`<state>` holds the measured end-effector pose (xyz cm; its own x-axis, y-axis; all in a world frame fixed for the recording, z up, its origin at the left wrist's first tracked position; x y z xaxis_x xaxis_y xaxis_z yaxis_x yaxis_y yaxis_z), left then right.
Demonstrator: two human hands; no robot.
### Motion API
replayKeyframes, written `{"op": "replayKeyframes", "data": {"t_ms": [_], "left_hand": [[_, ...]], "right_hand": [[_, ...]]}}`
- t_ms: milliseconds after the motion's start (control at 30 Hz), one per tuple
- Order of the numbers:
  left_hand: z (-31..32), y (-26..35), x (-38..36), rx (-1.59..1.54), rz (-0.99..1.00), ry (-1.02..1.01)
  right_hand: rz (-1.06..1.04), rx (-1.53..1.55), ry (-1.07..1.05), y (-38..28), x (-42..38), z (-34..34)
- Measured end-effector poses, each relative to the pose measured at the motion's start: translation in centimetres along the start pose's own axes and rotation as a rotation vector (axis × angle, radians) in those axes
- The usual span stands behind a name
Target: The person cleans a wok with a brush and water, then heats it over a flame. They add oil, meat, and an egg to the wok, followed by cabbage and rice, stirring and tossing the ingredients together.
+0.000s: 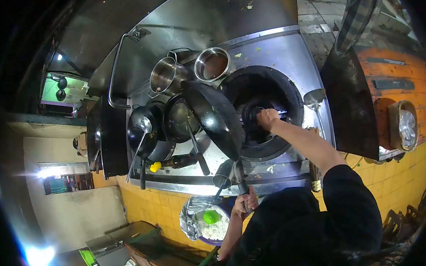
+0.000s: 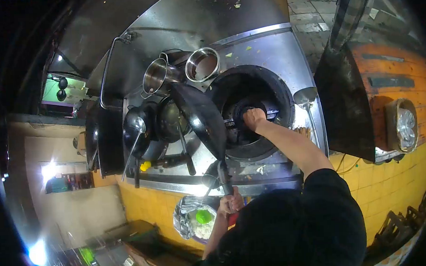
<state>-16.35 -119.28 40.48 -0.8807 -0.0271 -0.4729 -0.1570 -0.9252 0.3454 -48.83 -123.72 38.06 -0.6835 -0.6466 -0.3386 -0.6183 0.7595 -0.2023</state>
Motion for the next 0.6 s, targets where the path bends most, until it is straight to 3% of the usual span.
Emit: {"op": "replayKeyframes", "data": {"t_ms": [267,333,433,567,600], "left_hand": [[-1.0,-0.4,-0.1,0.051,-0.026,0.029],[-0.8,-0.4,0.1,0.064,-0.017,-0.064],[-1.3,-0.6,0.1,0.048,-0.016,-0.05],[-1.3,-0.6,0.1,0.049,-0.042,-0.042],[-1.4,-0.6,0.0,0.047,-0.047,-0.038]], "right_hand": [[0.019,0.007,0.118,0.1,-0.1,-0.3],[-0.026,0.028,0.291,-0.2,-0.5,-1.1],[-0.021,0.002,0.165,-0.4,0.6,0.5],[-0.066,-0.035,0.225,-1.2,0.4,0.3],[-0.063,-0.064,0.134,-1.4,0.4,0.6]]}}
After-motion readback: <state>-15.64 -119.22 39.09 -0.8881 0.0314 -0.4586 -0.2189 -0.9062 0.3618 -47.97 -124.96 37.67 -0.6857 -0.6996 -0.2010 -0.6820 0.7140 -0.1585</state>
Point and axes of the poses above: each hand's wrist, its own x-axis towards the middle knuckle, its own z-axis out of the palm, y = z × x, the point moved 10 cm from there along x, towards the middle knuckle, and after that the axes turned 10 degrees about z, right-handed, at the moved point
